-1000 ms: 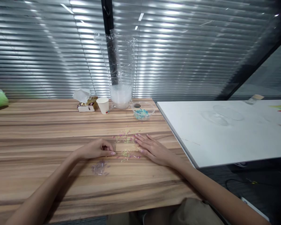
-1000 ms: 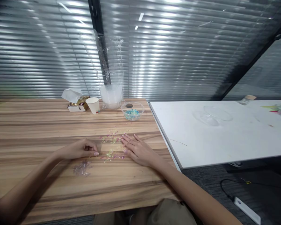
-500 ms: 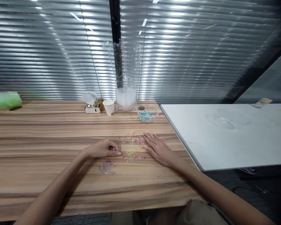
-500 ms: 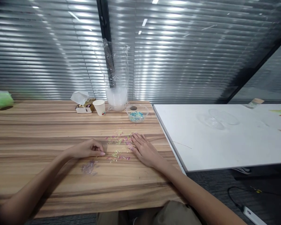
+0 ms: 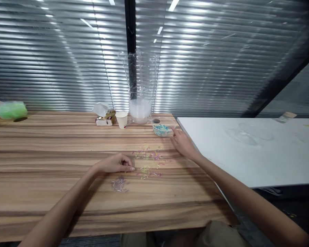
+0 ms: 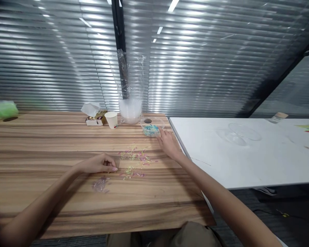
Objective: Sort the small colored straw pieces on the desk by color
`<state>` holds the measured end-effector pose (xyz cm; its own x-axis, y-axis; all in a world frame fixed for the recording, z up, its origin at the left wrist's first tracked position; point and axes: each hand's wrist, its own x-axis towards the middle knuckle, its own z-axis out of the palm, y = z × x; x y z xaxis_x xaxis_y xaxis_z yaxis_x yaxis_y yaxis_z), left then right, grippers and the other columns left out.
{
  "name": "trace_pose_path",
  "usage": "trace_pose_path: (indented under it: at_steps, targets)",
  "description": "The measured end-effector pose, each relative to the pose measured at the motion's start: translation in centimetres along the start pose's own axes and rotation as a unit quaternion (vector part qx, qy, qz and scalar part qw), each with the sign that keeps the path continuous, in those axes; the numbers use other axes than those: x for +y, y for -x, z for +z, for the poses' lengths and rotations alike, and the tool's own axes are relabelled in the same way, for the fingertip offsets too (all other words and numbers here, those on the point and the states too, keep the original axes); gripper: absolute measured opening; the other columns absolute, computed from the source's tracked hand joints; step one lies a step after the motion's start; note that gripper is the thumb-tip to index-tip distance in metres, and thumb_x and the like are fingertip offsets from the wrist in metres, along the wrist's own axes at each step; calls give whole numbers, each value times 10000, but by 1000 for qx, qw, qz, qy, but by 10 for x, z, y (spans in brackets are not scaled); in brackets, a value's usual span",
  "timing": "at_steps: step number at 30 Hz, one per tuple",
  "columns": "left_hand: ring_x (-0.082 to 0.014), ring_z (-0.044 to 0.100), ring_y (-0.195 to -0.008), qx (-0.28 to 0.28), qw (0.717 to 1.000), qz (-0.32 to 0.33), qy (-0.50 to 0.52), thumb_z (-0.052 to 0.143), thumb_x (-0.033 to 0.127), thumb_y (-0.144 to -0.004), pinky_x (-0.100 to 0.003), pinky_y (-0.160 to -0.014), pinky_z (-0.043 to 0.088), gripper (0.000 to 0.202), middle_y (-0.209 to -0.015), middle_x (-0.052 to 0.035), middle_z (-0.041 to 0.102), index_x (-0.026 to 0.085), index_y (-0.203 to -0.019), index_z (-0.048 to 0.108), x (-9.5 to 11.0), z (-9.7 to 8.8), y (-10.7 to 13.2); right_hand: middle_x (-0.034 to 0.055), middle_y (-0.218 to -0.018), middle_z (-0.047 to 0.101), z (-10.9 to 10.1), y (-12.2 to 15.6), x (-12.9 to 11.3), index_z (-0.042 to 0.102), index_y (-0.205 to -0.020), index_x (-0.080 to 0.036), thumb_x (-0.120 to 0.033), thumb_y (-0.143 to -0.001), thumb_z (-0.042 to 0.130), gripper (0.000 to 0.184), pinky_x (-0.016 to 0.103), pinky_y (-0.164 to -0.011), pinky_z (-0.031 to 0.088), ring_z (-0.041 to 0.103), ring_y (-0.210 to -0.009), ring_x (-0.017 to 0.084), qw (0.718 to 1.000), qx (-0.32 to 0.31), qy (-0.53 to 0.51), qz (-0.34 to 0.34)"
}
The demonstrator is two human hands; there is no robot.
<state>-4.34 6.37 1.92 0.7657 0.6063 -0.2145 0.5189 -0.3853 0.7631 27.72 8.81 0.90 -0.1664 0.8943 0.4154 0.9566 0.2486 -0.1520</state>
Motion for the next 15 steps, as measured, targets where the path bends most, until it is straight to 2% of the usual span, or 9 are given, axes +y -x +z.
trace_pose_path:
  at_steps: [3,6,11,15]
  targets:
    - [-85,368,-526,-1,1000,-1,11,545,496,-802,-198,-494,258,412,-579,6,485,105,-735,654,-3,-1,0,125,-1012,630,-4,-20,5,380,-1333,-157,-310,-933,374,429,357,-756,451,591,-927,274,996,-71,35,36]
    - [-76,352,-517,2,1000,1,30,559,491,-792,-191,-484,254,404,-566,13,476,105,-715,650,-1,-1,0,119,-1015,636,-6,-25,4,428,-1296,-187,-329,-940,360,389,345,-738,446,595,-942,276,993,-96,49,57]
    - [-75,374,-512,16,998,9,65,598,491,-759,-187,-474,268,394,-567,7,503,108,-691,659,3,0,2,124,-997,646,0,-11,5,380,-1343,-180,-322,-945,306,429,355,-719,452,609,-899,280,997,-49,27,48]
    - [-86,419,-509,45,994,-16,101,602,519,-747,-187,-464,323,420,-570,-3,510,104,-711,656,0,-1,3,120,-967,646,5,-2,10,386,-1337,-171,-315,-934,306,435,372,-694,464,596,-887,288,999,-6,34,25]
